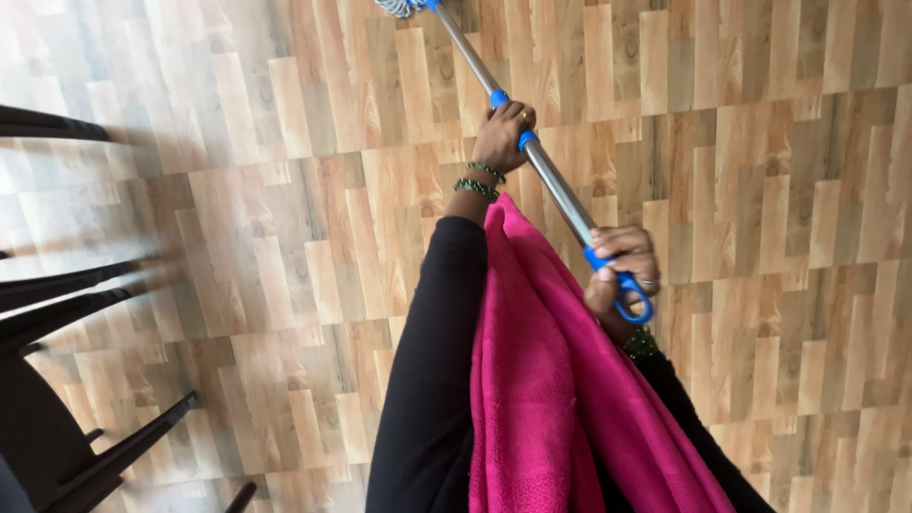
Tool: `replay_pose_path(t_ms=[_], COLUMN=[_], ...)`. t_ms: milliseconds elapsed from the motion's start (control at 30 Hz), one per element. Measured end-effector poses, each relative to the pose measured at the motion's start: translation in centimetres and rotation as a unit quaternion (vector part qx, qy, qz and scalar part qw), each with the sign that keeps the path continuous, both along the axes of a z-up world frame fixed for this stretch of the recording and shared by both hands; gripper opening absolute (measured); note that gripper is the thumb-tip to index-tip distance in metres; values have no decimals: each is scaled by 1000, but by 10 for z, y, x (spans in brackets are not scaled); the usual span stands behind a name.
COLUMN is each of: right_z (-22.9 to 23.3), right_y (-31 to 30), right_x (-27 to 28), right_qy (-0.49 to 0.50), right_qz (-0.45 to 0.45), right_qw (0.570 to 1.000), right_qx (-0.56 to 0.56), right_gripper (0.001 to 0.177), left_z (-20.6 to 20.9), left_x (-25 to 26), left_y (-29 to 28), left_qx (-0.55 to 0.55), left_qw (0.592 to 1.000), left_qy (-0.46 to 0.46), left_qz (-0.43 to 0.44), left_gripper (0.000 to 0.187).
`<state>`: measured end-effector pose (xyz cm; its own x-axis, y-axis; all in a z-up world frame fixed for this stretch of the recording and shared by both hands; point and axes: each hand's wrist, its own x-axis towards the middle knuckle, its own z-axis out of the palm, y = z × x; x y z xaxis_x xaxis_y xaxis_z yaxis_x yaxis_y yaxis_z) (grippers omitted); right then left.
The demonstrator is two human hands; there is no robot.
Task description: The person mops a wood-patterned floor using a mop, moving between a table and various chairs in a room.
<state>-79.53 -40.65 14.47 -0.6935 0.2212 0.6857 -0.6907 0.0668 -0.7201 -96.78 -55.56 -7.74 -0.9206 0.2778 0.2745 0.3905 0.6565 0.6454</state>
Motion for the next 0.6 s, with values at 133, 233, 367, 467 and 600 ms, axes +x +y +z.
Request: replay_pose_path(t_ms=[133, 233, 367, 467, 600], right_z=[-25, -54, -34, 12, 54], right_y=[14, 41, 97, 138, 199], right_x=[50, 81, 141, 193, 267], right_qy=[-39, -7, -5, 38, 102], right_qz=[44, 21, 30, 72, 14], right_qw=[996, 999, 999, 996, 994], right_qx=[73, -31, -18, -31, 39], right_gripper=[23, 24, 23, 20, 21], left_z=[-19, -22, 5, 29, 57], left_x=[34, 70, 136, 206, 310], left_y=[8, 29, 56, 75, 104], left_qx=[28, -10, -45, -5, 70], left_qw=[997, 1000, 999, 996, 985], left_qy=[31, 10, 1, 61, 113], left_qz=[62, 22, -16, -66, -111], left_gripper=[27, 35, 31, 37, 27])
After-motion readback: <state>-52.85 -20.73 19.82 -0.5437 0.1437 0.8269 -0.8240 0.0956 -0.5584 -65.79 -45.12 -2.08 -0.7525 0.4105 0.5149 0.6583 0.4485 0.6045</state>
